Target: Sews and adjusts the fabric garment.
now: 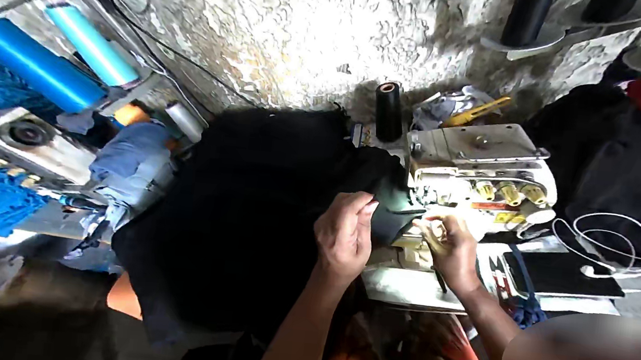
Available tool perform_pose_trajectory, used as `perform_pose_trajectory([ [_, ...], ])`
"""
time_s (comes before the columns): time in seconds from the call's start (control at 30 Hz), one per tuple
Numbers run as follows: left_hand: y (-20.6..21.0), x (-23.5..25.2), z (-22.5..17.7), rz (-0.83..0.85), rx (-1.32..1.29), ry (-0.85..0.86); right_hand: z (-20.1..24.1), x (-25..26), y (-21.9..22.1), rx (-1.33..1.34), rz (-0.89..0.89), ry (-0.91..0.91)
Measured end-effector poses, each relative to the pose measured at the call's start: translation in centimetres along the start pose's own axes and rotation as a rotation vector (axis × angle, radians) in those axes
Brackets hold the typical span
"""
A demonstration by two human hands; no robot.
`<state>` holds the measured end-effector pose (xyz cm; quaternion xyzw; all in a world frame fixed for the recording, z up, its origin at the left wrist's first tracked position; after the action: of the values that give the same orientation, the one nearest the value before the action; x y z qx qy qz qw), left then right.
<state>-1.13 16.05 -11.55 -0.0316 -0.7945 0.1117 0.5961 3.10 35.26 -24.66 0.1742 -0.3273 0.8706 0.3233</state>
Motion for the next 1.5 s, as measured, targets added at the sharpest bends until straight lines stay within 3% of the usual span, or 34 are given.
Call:
perform_pose_trajectory([
  [0.33,-0.2,0.5,-0.6,0.039,0.020,0.006,-2.5,3.2,0.9,0.214,0.204,0.093],
  [0.47,0.6,1.4,-1.1,0.049,0.069,0.107,-3.1,3.3,0.9,0.222,0.231,0.108],
  [0.67,2.3,1.7,-2.0,0.173,0.040,0.362,-4.1,1.5,1.6,0.328,0.463,0.083],
  [0.77,3.0,1.0,-2.2,0.219,0.013,0.388,-4.1,-0.2,1.8,0.401,0.495,0.105],
  [0.97,4.1,-2.5,-2.2,0.349,0.021,0.324,-3.8,-2.4,1.5,0.451,0.364,0.043],
  [1.13,4.2,-7.4,-3.6,0.676,-0.077,-0.019,-3.1,-3.4,1.0,0.176,0.269,-0.136],
  [1.2,4.6,-9.9,-4.6,0.741,-0.037,-0.074,-3.0,-3.9,1.0,0.121,0.217,-0.163],
  [1.27,5.4,-12.1,-4.9,0.735,0.023,-0.076,-3.1,-4.7,0.9,0.134,0.129,-0.094],
  [1.37,6.7,-13.5,-4.3,0.716,0.090,-0.077,-4.6,-7.9,2.0,0.209,0.023,0.275],
  [1.43,7.3,-13.6,-3.7,0.704,0.115,-0.064,-4.4,-10.4,3.3,0.102,0.171,0.409],
  [1.5,7.8,-13.4,-3.0,0.681,0.104,-0.070,-2.3,-12.0,4.6,-0.041,0.399,0.376],
])
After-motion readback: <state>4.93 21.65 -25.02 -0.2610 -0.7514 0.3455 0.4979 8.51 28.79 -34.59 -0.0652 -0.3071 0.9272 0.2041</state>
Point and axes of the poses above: each hand's wrist, its own x-axis towards the middle knuckle, its own y-axis out of the palm, z = x × y, the point moved 8 cm from there along x, towards the middle knuckle, and after that the axes turned 1 degree about -x, right-handed, at the moved point
